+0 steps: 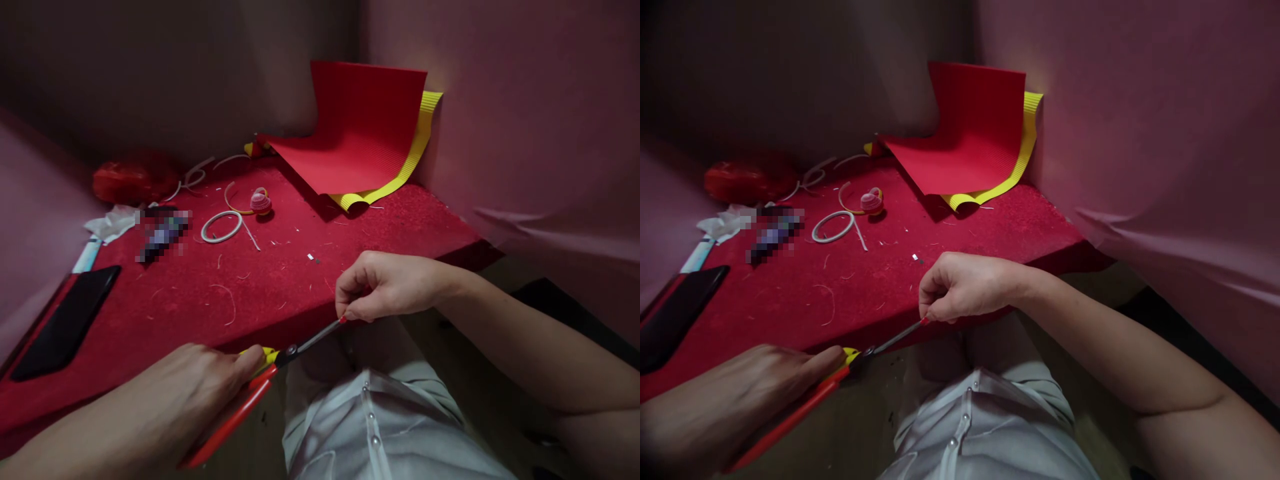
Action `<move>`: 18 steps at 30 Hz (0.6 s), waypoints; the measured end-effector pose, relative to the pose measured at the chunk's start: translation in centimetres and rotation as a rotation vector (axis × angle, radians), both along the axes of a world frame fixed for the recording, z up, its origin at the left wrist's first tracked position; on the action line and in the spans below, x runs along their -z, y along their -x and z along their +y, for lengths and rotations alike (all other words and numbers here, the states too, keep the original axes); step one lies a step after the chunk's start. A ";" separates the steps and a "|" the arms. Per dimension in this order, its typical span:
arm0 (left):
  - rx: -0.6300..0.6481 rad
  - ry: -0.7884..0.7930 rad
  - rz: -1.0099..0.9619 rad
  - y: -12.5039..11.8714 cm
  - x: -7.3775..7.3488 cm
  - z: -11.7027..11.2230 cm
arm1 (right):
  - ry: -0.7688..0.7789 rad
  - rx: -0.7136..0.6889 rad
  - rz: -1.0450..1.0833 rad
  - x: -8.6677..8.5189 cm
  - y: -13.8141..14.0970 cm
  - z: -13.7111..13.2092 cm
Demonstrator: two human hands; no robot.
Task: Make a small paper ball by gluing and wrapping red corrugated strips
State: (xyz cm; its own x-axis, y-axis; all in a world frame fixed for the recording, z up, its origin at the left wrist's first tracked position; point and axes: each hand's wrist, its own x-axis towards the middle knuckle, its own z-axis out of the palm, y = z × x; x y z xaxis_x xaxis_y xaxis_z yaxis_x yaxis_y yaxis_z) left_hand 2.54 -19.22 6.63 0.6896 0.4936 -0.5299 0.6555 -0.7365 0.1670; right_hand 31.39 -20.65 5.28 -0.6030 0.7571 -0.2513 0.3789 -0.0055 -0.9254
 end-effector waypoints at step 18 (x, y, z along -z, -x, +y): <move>0.128 -0.156 0.085 0.9 0.1 -0.5 | 0.056 0.002 0.009 -0.5 0.3 0.2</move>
State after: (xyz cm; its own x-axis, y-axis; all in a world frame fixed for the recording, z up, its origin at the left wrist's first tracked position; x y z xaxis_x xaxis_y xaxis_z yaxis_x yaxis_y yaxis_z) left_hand 1.62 -19.77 6.53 0.7078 0.4860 -0.5127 0.5622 -0.8270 -0.0077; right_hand 31.06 -20.40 5.81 -0.6036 0.7435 -0.2877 0.3704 -0.0580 -0.9270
